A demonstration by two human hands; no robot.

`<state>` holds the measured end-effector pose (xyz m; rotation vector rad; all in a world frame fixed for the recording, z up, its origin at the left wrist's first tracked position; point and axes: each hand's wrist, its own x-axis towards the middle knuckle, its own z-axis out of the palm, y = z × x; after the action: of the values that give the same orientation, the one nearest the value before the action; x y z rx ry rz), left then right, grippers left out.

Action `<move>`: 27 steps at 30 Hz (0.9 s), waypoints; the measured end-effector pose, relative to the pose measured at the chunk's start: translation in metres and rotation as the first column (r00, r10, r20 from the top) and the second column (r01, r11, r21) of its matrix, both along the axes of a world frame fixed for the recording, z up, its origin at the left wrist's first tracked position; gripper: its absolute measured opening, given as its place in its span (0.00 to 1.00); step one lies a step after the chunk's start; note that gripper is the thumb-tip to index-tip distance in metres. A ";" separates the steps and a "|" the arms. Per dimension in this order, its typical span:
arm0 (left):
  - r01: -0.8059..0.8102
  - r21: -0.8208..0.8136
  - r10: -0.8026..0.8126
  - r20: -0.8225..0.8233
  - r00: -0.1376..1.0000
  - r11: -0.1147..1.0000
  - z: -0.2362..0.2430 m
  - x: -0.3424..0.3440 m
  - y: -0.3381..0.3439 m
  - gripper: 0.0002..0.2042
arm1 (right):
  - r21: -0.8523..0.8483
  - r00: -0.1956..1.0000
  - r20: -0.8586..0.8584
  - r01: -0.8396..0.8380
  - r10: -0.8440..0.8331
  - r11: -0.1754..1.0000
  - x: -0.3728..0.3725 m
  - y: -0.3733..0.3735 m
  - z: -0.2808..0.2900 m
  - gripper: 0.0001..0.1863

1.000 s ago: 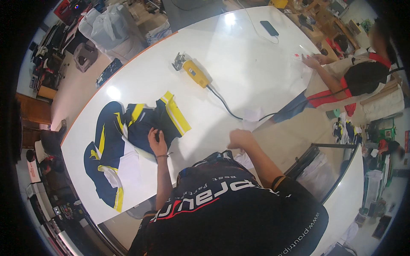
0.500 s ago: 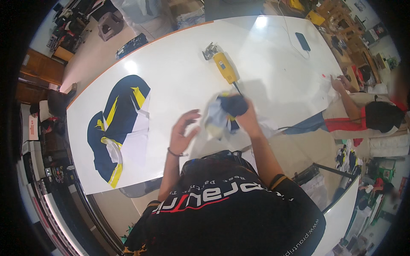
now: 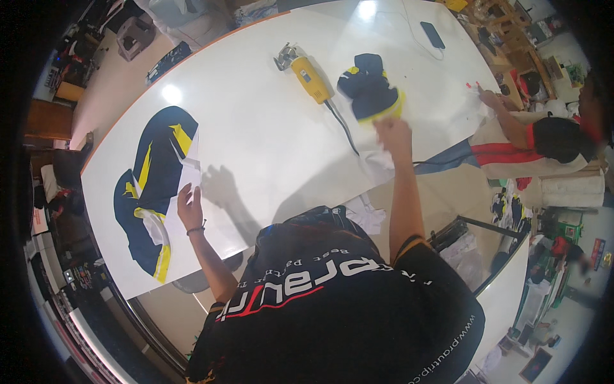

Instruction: The person uses a yellow electric rotary cutter to trim a large piece of dark blue fabric with yellow and white graphics on a white worktable. They repeatedly reposition the fabric, cut along the edges, and remove excess material throughout the clip.

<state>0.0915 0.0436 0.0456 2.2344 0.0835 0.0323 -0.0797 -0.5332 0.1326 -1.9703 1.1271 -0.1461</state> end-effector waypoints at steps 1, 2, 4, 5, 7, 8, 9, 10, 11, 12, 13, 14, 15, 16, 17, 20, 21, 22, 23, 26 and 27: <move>-0.039 0.059 0.039 -0.011 0.999 0.997 -0.003 -0.005 0.005 0.20 | -0.025 0.967 -0.251 -0.050 0.042 0.998 -0.015 0.010 -0.001 0.26; -0.065 0.104 0.065 0.003 0.998 0.992 -0.015 -0.008 0.019 0.22 | -0.031 0.871 -0.485 -0.106 0.078 0.994 -0.029 0.022 -0.004 0.29; -0.112 0.211 0.100 0.069 0.993 0.971 -0.048 -0.016 0.044 0.27 | 0.000 0.754 -0.651 -0.113 0.086 0.994 -0.062 0.039 -0.021 0.32; -0.136 0.268 0.106 0.122 0.987 0.954 -0.062 -0.019 0.053 0.30 | -0.059 0.796 -0.605 -0.068 0.019 0.996 -0.074 0.048 -0.030 0.31; -0.189 0.391 0.120 0.194 0.974 0.901 -0.086 -0.021 0.058 0.36 | -0.162 0.866 -0.490 0.026 -0.103 0.987 -0.093 0.063 -0.058 0.31; -0.214 0.458 0.129 0.209 0.969 0.863 -0.094 -0.018 0.054 0.39 | -0.087 0.923 -0.375 0.056 -0.085 0.995 -0.114 0.047 -0.094 0.29; -0.236 0.523 0.133 0.227 0.965 0.819 -0.102 -0.010 0.049 0.42 | -0.001 0.964 -0.253 0.088 -0.086 0.996 -0.138 0.031 -0.129 0.27; -0.181 0.540 0.083 0.200 0.976 0.822 -0.107 -0.001 0.044 0.43 | 0.091 0.986 -0.135 0.106 -0.093 0.990 -0.161 0.015 -0.163 0.26; -0.156 0.568 0.060 0.183 0.981 0.808 -0.107 0.003 0.047 0.45 | 0.245 0.992 -0.088 0.109 -0.090 0.963 -0.160 0.018 -0.156 0.24; -0.151 0.586 0.079 0.147 0.986 0.796 -0.107 0.005 0.049 0.45 | 0.389 0.993 -0.055 0.114 -0.101 0.914 -0.161 0.019 -0.146 0.22; -0.137 0.596 0.091 0.107 0.990 0.791 -0.104 0.008 0.045 0.45 | 0.476 0.998 -0.058 0.017 0.013 0.879 -0.171 0.017 -0.142 0.21; -0.165 0.604 0.141 0.087 0.986 0.780 -0.090 0.008 0.027 0.43 | 0.546 0.992 -0.058 -0.062 0.112 0.835 -0.187 0.004 -0.142 0.19; -0.176 0.598 0.176 0.059 0.983 0.782 -0.070 0.011 0.007 0.41 | 0.392 0.644 -0.209 -0.634 0.736 0.667 -0.213 -0.031 -0.163 0.18; -0.185 0.605 0.196 0.048 0.979 0.775 -0.060 0.014 0.009 0.37 | 0.428 0.421 -0.380 -0.710 0.824 0.560 -0.207 -0.036 -0.168 0.18; -0.186 0.604 0.212 0.029 0.977 0.775 -0.056 0.016 0.009 0.33 | 0.487 0.139 -0.498 -0.771 0.856 0.409 -0.201 -0.042 -0.170 0.17; -0.195 0.560 0.193 0.064 0.979 0.805 -0.057 0.021 0.015 0.20 | 0.561 0.539 -0.633 -0.176 0.556 0.809 -0.143 0.006 -0.099 0.16; -0.195 0.534 0.178 0.084 0.980 0.823 -0.063 0.022 0.019 0.16 | 0.548 0.699 -0.513 -0.181 0.498 0.817 -0.125 0.008 -0.098 0.16; -0.257 0.480 0.133 0.276 0.952 0.839 -0.074 0.018 0.023 0.10 | 0.496 0.792 -0.387 -0.253 0.472 0.831 -0.094 0.027 -0.073 0.15; -0.219 0.440 0.105 0.269 0.957 0.871 -0.080 0.019 0.018 0.10 | 0.428 0.865 -0.247 -0.306 0.436 0.850 -0.064 0.048 -0.045 0.15; -0.105 0.360 0.037 0.191 0.981 0.927 -0.072 0.021 -0.026 0.10 | 0.228 0.830 -0.043 -0.534 0.556 0.814 -0.005 0.071 -0.049 0.15; -0.098 0.242 0.047 0.206 0.977 0.965 -0.064 0.021 -0.051 0.11 | 0.191 0.798 -0.002 -0.591 0.602 0.784 0.016 0.081 -0.053 0.15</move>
<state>0.1123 -0.0076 -0.0182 2.4673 0.0552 0.3225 -0.0639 -0.4521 0.0801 -2.0756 0.4757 0.3503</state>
